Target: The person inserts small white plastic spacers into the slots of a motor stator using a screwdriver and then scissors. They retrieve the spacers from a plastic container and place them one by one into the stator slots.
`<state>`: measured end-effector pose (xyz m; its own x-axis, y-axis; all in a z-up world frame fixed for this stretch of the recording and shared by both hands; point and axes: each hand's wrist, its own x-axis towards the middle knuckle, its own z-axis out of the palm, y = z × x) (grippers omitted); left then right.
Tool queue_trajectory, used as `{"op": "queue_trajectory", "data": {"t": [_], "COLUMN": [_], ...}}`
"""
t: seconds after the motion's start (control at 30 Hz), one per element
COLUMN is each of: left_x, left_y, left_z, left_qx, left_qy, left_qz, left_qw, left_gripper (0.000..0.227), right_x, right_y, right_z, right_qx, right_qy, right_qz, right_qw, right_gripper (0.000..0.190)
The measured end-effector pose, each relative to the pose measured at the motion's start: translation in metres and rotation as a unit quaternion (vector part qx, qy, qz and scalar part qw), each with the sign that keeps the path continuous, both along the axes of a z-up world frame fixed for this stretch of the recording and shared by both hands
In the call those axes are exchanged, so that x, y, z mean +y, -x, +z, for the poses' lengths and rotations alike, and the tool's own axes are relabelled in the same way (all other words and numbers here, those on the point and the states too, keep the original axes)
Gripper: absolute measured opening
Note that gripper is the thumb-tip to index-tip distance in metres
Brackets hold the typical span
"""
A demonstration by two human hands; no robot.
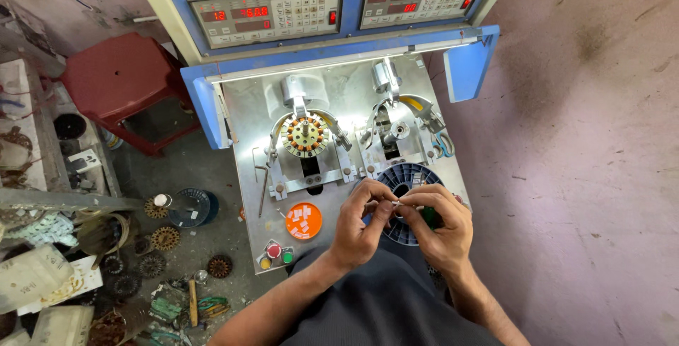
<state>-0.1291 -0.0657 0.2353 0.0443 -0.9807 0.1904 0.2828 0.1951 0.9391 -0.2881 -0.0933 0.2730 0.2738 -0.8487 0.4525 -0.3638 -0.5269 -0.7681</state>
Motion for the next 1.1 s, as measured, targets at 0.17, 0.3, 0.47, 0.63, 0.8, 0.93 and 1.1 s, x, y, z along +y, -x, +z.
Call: {"op": "queue_trajectory", "data": {"t": [0.17, 0.3, 0.47, 0.63, 0.8, 0.93, 1.1], "left_x": [0.005, 0.008, 0.01, 0.011, 0.008, -0.002, -0.025], "left_y": [0.001, 0.001, 0.001, 0.007, 0.015, 0.017, 0.016], "left_z": [0.006, 0.005, -0.001, -0.006, -0.011, -0.011, -0.035], "left_qx": [-0.122, -0.147, -0.141, -0.164, -0.168, -0.144, -0.131], "left_qy": [0.107, 0.112, 0.149, 0.136, 0.113, 0.124, 0.091], "left_qz": [0.069, 0.065, 0.046, 0.022, 0.018, 0.006, -0.004], "left_qw": [0.984, 0.981, 0.978, 0.977, 0.979, 0.982, 0.987], "left_gripper": [0.007, 0.008, 0.009, 0.01, 0.009, 0.01, 0.016], "right_x": [0.003, 0.002, 0.005, 0.01, 0.014, 0.013, 0.013], "right_y": [0.011, 0.017, 0.024, 0.027, 0.022, 0.021, 0.038], "right_z": [-0.003, -0.003, -0.003, -0.009, -0.014, -0.009, -0.011], "right_qx": [0.036, 0.068, 0.067, 0.074, 0.068, 0.086, 0.053], "right_qy": [0.023, 0.034, 0.033, -0.028, -0.046, -0.09, -0.137], "right_qz": [-0.007, 0.024, 0.064, 0.068, 0.023, -0.016, -0.108], "right_qw": [0.999, 0.997, 0.995, 0.995, 0.996, 0.992, 0.983], "right_gripper": [0.012, 0.016, 0.017, 0.016, 0.019, 0.018, 0.018]}}
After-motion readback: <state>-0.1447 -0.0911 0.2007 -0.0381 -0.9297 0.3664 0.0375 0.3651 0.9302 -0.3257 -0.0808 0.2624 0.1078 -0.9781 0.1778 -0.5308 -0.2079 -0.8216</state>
